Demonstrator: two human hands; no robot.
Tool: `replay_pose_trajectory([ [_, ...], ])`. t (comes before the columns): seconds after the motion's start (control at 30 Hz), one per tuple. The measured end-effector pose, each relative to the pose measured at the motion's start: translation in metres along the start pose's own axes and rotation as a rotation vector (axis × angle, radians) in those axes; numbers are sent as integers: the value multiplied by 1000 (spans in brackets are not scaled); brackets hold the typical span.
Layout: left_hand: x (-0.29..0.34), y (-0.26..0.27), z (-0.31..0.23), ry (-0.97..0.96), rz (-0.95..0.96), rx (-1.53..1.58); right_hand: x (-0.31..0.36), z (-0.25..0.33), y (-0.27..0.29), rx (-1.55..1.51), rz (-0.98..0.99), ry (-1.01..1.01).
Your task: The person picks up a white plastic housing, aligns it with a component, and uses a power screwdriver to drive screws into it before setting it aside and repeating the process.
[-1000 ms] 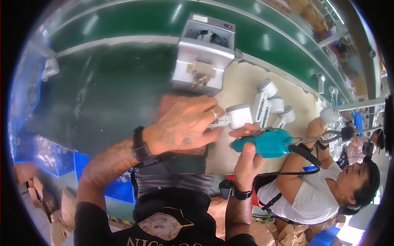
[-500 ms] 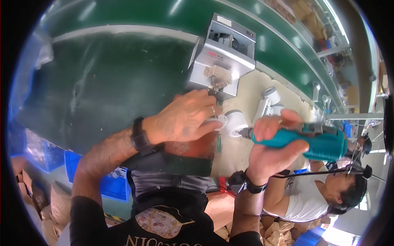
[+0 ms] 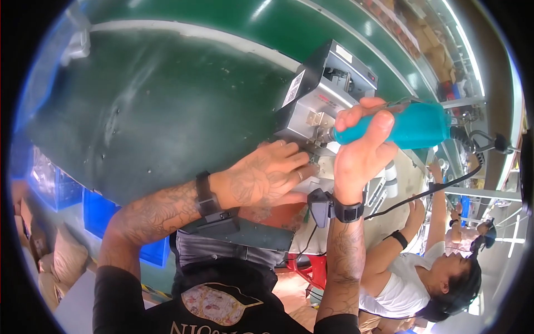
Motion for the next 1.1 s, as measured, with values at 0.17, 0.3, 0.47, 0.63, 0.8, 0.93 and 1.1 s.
replay_pose_trajectory([
  [0.17, -2, 1, 2, -30, 75, 44, 5, -3, 2, -41, 7, -21],
  [0.3, -1, -1, 1, -5, 38, 56, 14, 7, 7, -26, 41, -102],
  [0.47, -3, -3, 0, -16, 3, 61, 42, 31, 38, -89, 33, -79],
  [0.63, -2, 0, -1, -5, 10, 75, 49, 30, 41, 9, -6, -99],
  [0.8, -2, 0, -1, 8, 25, 76, 53, 26, 44, -7, 14, -101],
  [0.93, -3, -2, -1, 3, 37, 86, 58, 20, 46, 2, -10, -92],
  [1.1, -5, 2, -5, 3, 92, 46, 59, 13, 47, -35, -7, -87],
])
Point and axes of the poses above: each hand's wrist, its own x-axis away from the middle knuckle, its own y-axis out of the back of the hand, z = x × y, the point moved 1 cm from there along -x, towards the middle knuckle, and after that the axes turned 4 degrees about y, right-handed, at the moved point
